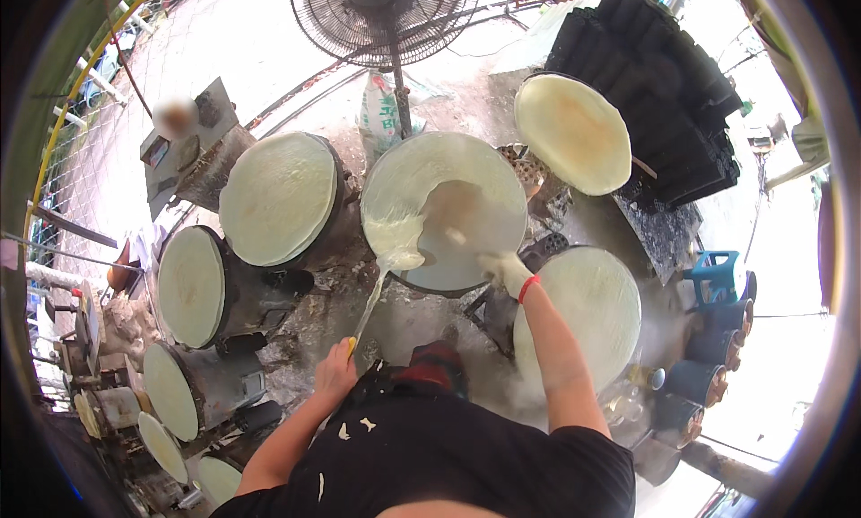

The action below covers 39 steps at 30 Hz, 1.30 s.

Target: The person dips a tool into a bowl of batter and applies it to hot plates to form thin wrappers, then peels the finished wrappers off.

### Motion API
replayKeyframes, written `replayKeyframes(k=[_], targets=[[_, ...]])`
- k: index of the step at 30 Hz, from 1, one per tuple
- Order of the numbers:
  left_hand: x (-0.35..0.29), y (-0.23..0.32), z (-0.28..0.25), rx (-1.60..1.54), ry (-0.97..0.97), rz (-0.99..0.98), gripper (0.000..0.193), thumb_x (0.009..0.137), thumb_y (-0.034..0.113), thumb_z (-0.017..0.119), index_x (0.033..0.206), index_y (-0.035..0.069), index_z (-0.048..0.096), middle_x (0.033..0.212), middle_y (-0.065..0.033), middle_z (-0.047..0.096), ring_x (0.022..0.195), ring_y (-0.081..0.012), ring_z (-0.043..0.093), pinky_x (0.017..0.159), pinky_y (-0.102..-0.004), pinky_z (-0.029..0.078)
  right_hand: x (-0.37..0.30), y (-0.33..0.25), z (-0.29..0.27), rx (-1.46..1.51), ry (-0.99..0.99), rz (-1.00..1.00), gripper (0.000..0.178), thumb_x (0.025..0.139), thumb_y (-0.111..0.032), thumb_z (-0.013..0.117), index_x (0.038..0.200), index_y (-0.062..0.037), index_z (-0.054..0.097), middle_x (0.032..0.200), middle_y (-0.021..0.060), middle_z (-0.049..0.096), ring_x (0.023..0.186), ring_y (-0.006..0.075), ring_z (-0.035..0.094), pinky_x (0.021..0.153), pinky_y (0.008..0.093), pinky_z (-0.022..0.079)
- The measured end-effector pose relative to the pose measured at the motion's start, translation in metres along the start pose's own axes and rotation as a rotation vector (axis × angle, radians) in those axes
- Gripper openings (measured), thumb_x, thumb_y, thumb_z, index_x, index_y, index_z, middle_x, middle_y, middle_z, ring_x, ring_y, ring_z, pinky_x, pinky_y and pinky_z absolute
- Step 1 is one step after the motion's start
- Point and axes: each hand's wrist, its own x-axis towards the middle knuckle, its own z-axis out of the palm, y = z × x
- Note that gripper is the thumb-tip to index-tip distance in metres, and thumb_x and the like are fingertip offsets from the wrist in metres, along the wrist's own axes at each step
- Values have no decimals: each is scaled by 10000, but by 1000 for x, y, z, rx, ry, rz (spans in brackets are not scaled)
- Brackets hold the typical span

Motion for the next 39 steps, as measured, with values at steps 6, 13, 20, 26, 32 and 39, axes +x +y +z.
replayKeyframes(k=[6, 13, 20, 26, 32, 39], targets=[[-9, -51, -26, -213, 102, 215, 309, 824, 84, 565, 1123, 31, 504, 878, -163, 574, 732, -382, 587, 611, -445, 482, -90, 63, 84, 491, 30, -9, 280, 859, -207, 601, 1094, -62, 555, 604, -11, 461, 380, 86, 359, 358, 234, 278], [-8, -105, -99, -570, 69, 73, 155, 871, 111, 570, 985, 9, 544, 681, -39, 500, 561, -139, 479, 520, -293, 398, -84, 46, 291, 652, 116, -114, 283, 891, -298, 572, 1065, -75, 552, 683, 8, 533, 432, 104, 434, 395, 258, 339], [-45, -184, -120, -1048, -79, -174, 85, 925, 111, 501, 868, 70, 453, 577, 34, 396, 420, -33, 347, 381, -202, 285, -54, 51, 374, 390, 756, -219, 433, 921, -385, 461, 1128, -19, 563, 764, 141, 597, 639, 250, 532, 598, 355, 420], [-82, -204, -118, -1337, -177, -454, 75, 943, 123, 459, 991, 72, 432, 554, 5, 375, 365, -77, 322, 342, -235, 292, -15, 56, 371, 26, 748, -179, 449, 925, -386, 406, 1096, -1, 563, 952, 279, 603, 962, 451, 543, 789, 475, 426], [-92, -190, -125, -1438, -231, -505, 127, 925, 99, 469, 1048, 97, 435, 571, -1, 366, 372, -80, 318, 355, -242, 296, -25, 72, 345, 346, 842, -167, 422, 924, -373, 408, 1058, -7, 569, 950, 267, 609, 931, 432, 569, 762, 465, 434], [-95, -151, -121, -1485, -230, -478, 158, 900, 77, 491, 1044, 123, 444, 602, 1, 385, 396, -77, 341, 381, -240, 298, -76, 63, 295, 246, 827, -160, 418, 916, -395, 424, 963, -8, 576, 877, 261, 620, 893, 455, 570, 754, 490, 445]])
